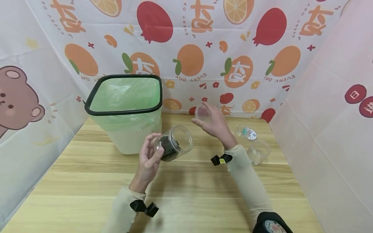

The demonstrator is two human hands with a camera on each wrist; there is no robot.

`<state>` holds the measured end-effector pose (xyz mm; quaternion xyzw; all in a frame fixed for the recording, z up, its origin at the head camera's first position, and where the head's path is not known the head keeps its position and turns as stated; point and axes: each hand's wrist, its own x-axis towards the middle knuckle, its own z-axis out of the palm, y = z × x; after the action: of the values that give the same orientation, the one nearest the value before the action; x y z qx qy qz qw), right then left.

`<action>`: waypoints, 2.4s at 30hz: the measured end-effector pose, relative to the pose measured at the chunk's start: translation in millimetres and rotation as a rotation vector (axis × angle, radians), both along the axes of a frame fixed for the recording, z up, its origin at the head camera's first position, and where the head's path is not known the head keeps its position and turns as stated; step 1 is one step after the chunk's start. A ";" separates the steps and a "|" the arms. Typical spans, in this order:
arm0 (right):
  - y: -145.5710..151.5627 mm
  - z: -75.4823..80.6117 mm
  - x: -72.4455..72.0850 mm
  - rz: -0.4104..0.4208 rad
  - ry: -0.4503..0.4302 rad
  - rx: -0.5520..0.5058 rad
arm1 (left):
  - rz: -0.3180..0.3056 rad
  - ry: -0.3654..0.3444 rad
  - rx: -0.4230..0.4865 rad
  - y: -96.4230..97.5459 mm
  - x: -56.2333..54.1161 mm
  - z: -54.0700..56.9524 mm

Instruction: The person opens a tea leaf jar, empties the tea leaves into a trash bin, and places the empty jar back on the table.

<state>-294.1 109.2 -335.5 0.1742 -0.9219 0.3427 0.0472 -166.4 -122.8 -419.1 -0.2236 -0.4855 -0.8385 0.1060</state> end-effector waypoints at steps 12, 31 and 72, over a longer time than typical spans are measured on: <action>-11.8 -51.7 -50.1 -0.180 -0.148 0.006 | 0.003 -0.005 0.035 -4.5 4.9 -5.4; -9.4 -125.7 -81.2 -0.209 -0.226 0.065 | 0.003 -0.046 0.033 -4.1 6.8 -5.5; -32.3 -73.7 -70.4 -0.223 -0.085 0.001 | 0.085 0.029 0.066 -14.2 12.7 25.9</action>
<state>-364.6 76.9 -409.2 0.0559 -0.9370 0.3417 0.0456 -153.7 -137.0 -393.2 -0.2116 -0.4651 -0.8454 0.1558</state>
